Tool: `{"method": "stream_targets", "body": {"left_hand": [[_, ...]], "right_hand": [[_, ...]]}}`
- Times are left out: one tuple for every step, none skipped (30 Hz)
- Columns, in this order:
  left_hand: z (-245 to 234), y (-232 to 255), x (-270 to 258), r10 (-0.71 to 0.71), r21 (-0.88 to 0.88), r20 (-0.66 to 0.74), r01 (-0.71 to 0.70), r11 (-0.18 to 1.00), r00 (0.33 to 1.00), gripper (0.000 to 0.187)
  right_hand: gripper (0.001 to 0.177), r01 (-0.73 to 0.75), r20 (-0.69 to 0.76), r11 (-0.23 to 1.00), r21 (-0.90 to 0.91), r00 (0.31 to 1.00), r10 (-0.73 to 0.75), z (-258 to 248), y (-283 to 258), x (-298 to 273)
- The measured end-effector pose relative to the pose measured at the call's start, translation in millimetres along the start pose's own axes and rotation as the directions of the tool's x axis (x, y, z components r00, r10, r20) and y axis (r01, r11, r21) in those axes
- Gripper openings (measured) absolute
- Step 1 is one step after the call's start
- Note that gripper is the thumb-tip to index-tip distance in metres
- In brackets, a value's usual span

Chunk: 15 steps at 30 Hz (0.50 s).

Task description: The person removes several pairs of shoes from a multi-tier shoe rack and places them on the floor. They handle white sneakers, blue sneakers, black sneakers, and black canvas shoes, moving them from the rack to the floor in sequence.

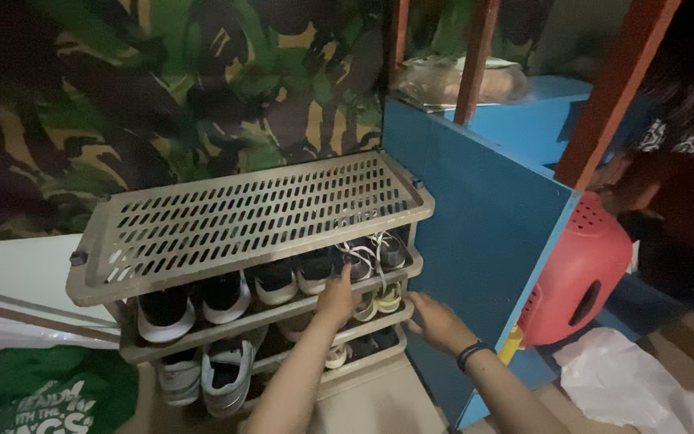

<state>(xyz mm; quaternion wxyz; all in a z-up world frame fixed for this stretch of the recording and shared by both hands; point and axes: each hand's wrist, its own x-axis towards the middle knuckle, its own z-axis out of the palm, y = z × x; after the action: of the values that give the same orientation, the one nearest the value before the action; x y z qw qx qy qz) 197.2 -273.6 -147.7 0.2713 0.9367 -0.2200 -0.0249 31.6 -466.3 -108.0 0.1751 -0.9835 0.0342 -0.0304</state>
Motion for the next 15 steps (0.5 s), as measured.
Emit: {"method": "stream_targets", "body": {"left_hand": [[2.3,-2.0,1.2,0.010,-0.004,0.001,-0.010,1.000,1.000,0.082],[3.3,-3.5,3.0,0.020,-0.008,0.002,-0.020,1.000,1.000,0.082],[4.5,-3.5,4.1,0.031,-0.014,0.003,-0.031,0.999,1.000,0.082],[4.9,-3.3,4.4,0.022,-0.009,0.014,-0.022,1.000,1.000,0.083],[3.8,-2.0,5.8,0.011,-0.008,0.020,-0.011,1.000,1.000,0.083],[2.8,-0.1,5.6,0.000,-0.006,0.027,0.000,1.000,1.000,0.084],[0.4,2.1,5.9,-0.009,-0.001,0.030,0.009,1.000,1.000,0.083],[-2.2,5.0,6.1,-0.017,0.003,0.032,0.017,1.000,0.999,0.083],[-4.8,7.8,5.5,-0.025,0.008,0.037,0.025,1.000,0.999,0.083],[-8.0,10.4,6.1,-0.043,0.023,0.057,0.042,0.999,0.997,0.083],[-10.1,13.3,6.3,-0.061,0.040,0.080,0.058,0.998,0.995,0.084],[-11.3,15.6,6.0,-0.079,0.057,0.102,0.074,0.996,0.992,0.084],[-11.2,17.1,5.0,-0.077,0.061,0.099,0.071,0.996,0.992,0.082],[-11.0,17.6,4.5,-0.074,0.066,0.096,0.067,0.996,0.993,0.081],[-11.3,17.3,5.4,-0.071,0.071,0.091,0.065,0.995,0.993,0.079]], "right_hand": [[0.058,0.038,-0.016,0.999,0.018,0.999,-0.038,2.1,1.6,-0.4],[0.059,0.076,-0.033,0.996,0.036,0.997,-0.075,3.8,3.3,-0.8],[0.060,0.112,-0.053,0.992,0.050,0.993,-0.110,4.6,5.2,-2.3],[0.060,0.129,-0.060,0.990,0.065,0.990,-0.125,5.6,6.1,-4.3],[0.061,0.150,-0.067,0.986,0.075,0.987,-0.145,4.4,7.1,-4.6],[0.062,0.170,-0.075,0.982,0.085,0.984,-0.164,3.3,7.1,-5.3],[0.061,0.132,-0.044,0.989,0.069,0.991,-0.129,1.6,6.0,-4.9],[0.061,0.094,-0.014,0.994,0.053,0.996,-0.093,0.4,4.4,-5.5],[0.061,0.054,0.015,0.998,0.036,0.998,-0.055,-0.4,2.2,-5.8],[0.061,0.049,0.023,0.998,0.041,0.998,-0.050,-1.4,0.1,-4.4],[0.061,0.042,0.030,0.998,0.049,0.999,-0.043,-1.4,-0.8,-5.5],[0.061,0.034,0.038,0.998,0.056,0.999,-0.036,-1.4,-0.9,-6.9],[0.061,0.053,0.024,0.996,0.077,0.998,-0.055,-1.9,-0.2,-8.6],[0.060,0.072,0.010,0.993,0.098,0.997,-0.073,-2.3,0.7,-10.2],[0.059,0.093,-0.006,0.989,0.119,0.996,-0.093,-3.4,1.5,-10.6]]}}
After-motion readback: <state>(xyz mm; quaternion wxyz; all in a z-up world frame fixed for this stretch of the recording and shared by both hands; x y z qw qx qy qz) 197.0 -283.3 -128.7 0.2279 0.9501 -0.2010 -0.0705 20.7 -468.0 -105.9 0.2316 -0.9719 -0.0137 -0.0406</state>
